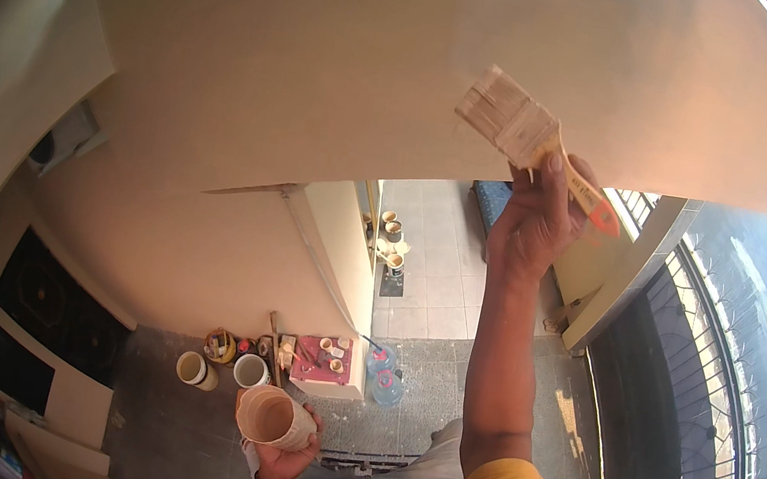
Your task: The person repeatedly dips a paintbrush into a small container and applies paint to the ceiling in a room. The person holds the container in one hand and the brush in the other, working on different sections of the ceiling throughout the clip.
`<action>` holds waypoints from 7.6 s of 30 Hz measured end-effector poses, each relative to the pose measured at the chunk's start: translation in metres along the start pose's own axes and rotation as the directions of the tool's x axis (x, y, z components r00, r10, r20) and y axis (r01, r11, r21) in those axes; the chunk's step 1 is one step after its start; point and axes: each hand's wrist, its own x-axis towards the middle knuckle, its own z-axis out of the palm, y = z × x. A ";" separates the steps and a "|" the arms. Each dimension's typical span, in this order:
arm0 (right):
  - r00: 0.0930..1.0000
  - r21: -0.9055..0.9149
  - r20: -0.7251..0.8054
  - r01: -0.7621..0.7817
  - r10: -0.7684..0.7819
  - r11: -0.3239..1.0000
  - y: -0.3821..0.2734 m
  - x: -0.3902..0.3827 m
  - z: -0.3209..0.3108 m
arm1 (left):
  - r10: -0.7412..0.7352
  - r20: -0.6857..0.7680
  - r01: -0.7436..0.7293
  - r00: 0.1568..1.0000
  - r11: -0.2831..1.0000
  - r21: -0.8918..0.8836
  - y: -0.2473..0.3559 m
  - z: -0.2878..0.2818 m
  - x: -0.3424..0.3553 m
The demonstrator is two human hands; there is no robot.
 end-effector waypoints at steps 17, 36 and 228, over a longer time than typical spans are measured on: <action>0.530 -0.577 0.766 0.816 -0.365 -0.026 0.037 0.037 -0.013 | 0.122 -0.103 -0.120 0.987 0.992 0.030 0.016 -0.023 -0.036; 0.349 -0.412 0.887 0.895 -0.304 -0.174 0.005 0.111 0.038 | 0.118 -0.123 -0.124 0.985 0.992 -0.039 0.018 -0.032 -0.031; 0.622 -0.652 0.740 0.757 -0.255 -0.045 0.099 -0.064 -0.009 | 0.180 0.061 -0.184 0.982 0.980 0.070 0.011 0.000 -0.031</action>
